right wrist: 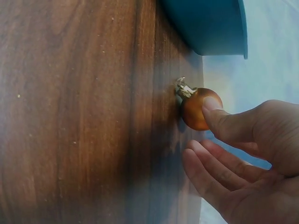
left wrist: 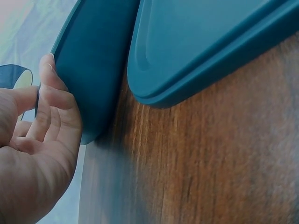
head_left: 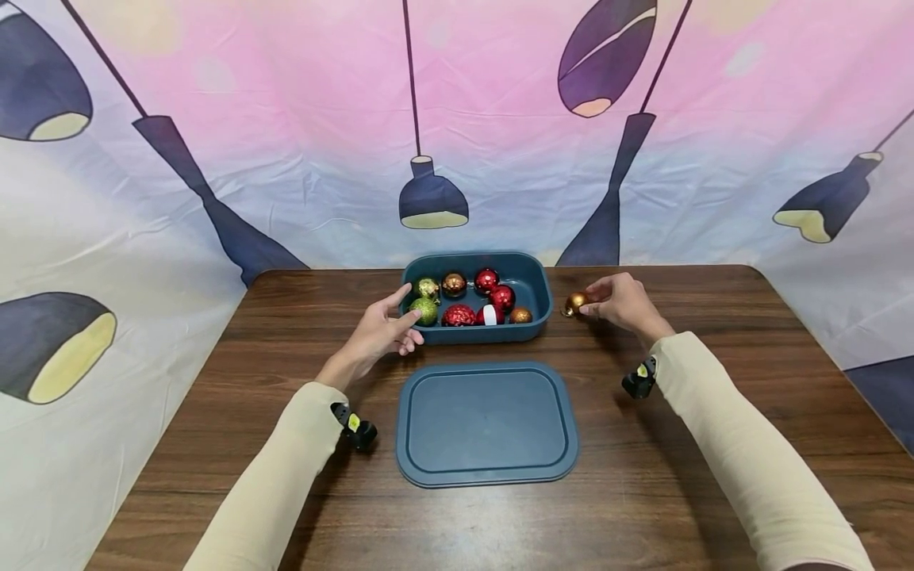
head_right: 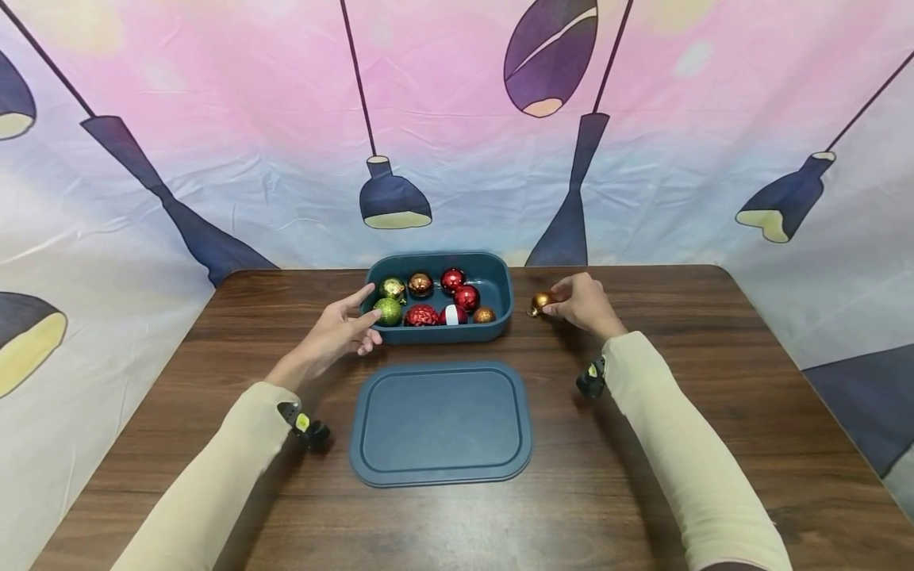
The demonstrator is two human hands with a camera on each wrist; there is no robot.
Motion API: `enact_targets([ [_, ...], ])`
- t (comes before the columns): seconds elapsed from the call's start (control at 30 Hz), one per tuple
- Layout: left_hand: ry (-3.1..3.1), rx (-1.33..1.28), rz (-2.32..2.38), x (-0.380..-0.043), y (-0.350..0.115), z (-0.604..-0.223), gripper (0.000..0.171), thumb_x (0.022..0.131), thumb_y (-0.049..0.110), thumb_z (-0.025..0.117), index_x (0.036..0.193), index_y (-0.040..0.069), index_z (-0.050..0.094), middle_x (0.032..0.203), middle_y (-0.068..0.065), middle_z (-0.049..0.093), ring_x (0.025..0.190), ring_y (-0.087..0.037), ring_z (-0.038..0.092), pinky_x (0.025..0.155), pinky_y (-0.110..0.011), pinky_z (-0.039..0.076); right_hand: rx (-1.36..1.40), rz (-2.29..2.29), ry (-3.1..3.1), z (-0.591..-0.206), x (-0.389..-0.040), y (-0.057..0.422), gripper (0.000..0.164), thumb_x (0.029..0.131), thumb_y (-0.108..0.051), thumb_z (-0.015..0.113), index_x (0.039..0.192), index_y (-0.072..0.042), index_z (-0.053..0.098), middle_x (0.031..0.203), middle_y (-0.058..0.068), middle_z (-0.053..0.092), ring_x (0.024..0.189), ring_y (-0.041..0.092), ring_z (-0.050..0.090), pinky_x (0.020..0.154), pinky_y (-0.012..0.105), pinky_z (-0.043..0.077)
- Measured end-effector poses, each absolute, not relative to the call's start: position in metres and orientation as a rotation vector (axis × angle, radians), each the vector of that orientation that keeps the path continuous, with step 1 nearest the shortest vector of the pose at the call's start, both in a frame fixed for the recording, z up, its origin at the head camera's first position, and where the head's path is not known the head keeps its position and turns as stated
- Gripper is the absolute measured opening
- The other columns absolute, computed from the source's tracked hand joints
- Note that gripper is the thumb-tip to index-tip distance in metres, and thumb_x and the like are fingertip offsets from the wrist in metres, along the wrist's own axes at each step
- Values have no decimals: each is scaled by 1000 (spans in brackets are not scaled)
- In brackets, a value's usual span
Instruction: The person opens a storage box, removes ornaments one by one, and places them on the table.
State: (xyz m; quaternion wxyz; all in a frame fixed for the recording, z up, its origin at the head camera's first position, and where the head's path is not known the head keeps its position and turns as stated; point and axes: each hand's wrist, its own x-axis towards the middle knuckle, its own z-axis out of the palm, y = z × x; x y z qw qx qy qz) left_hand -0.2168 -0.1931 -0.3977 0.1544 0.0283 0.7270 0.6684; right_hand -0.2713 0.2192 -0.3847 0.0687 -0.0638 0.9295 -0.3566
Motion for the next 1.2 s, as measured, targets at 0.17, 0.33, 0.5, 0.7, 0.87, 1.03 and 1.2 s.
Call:
enact_targets([
  [0.17,2089,70,1913,-217,-193,-397,69,106,23,57,164,25,19,72,-11,71,56,-12,60,57,-26,52,-240,-1034,2828,-378,-270,221,42,93,-14,75,127,9,64,119,29,66,108,42,63,90,53,52],
  [0.33,2087,69,1915,-218,-194,-396,69,106,22,57,164,25,19,75,-15,71,56,-12,60,57,-26,52,-284,-996,2850,-369,-270,220,43,94,-17,74,129,8,65,123,29,65,113,43,61,91,53,52],
  [0.5,2092,67,1913,-218,-195,-397,69,106,22,56,164,25,19,77,-18,71,55,-12,60,57,-27,52,-275,-1009,2816,-359,-267,213,41,96,-19,74,129,3,67,125,27,65,111,40,63,88,52,53],
  [0.7,2092,57,1910,-218,-194,-398,69,106,23,57,164,26,19,76,-16,71,56,-12,60,57,-26,52,-336,-1002,2801,-349,-264,203,41,95,-23,74,126,3,69,118,23,69,100,36,65,80,46,55],
  [0.87,2093,53,1906,-217,-193,-398,68,107,21,55,164,25,19,74,-12,71,56,-12,60,56,-25,52,-388,-1055,2737,-345,-260,195,38,96,-22,73,124,3,70,107,20,73,91,39,68,78,48,57],
  [1.03,2092,64,1911,-218,-193,-398,68,107,22,56,164,25,18,75,-14,71,55,-12,60,56,-25,52,-406,-1052,2707,-344,-257,186,36,95,-24,74,121,0,73,101,19,74,93,39,68,79,48,57],
  [1.2,2095,65,1910,-217,-193,-398,69,107,22,56,164,24,18,76,-16,71,55,-12,60,56,-26,52,-410,-1011,2729,-347,-257,176,35,94,-26,75,119,-2,75,101,19,73,87,34,65,72,39,53],
])
